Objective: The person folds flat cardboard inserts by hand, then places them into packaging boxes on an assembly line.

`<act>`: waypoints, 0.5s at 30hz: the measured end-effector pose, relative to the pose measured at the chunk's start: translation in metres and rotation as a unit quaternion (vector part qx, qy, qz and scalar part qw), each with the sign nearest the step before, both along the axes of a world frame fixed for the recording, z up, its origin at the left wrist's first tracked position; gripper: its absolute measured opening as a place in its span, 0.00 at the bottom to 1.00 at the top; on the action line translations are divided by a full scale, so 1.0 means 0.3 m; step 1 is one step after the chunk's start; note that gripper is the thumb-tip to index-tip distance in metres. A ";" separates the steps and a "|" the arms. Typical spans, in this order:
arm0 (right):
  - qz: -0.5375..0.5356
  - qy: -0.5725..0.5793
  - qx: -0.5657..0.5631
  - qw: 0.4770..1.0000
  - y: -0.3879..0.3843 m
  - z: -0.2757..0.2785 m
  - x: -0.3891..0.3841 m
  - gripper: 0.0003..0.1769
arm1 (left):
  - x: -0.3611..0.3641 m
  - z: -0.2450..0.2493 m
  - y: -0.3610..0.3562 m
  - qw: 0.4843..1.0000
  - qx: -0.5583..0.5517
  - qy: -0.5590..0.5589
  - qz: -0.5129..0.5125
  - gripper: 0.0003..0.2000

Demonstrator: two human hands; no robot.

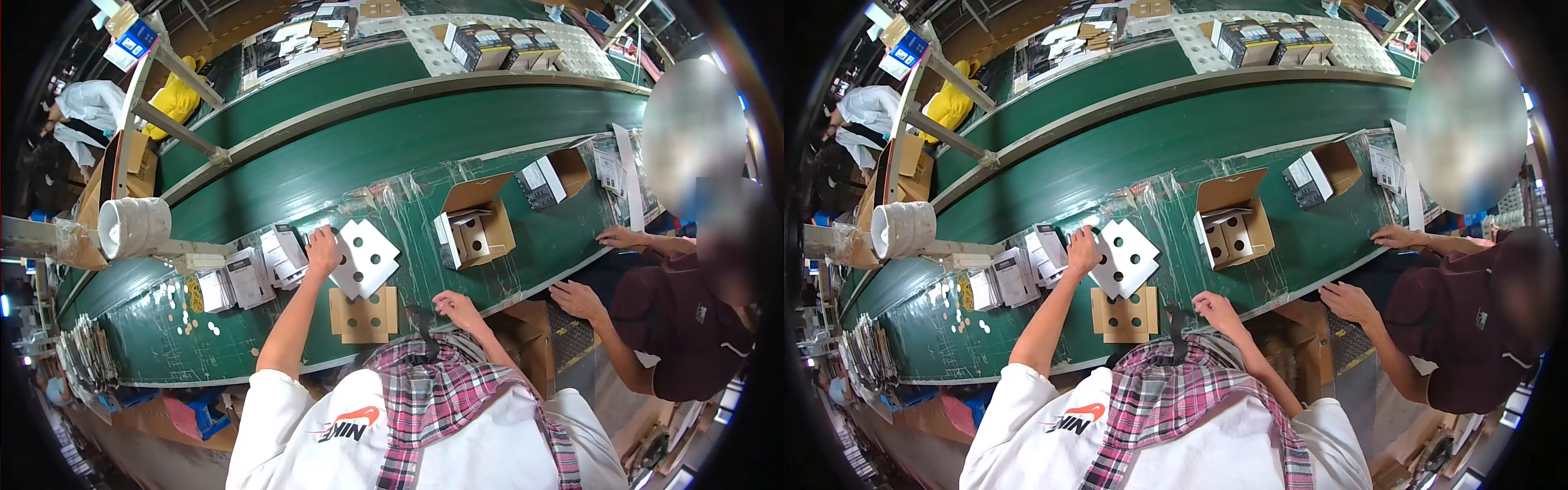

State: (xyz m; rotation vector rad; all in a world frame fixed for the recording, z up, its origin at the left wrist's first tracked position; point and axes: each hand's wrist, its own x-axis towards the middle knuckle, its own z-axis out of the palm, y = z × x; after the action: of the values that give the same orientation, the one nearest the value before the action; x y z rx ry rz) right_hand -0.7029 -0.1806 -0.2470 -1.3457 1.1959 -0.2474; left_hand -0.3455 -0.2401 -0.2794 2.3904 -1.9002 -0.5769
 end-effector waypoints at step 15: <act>-0.309 -0.240 0.223 0.893 -0.208 0.055 0.361 0.35 | -0.159 0.262 0.107 0.964 -0.176 0.192 0.045 0.28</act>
State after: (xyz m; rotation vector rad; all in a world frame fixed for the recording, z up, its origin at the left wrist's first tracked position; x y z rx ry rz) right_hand -0.5947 -0.2429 -0.2305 -0.4291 1.1291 -0.6722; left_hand -0.3933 -0.2079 -0.2008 1.9620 -1.5683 -0.5847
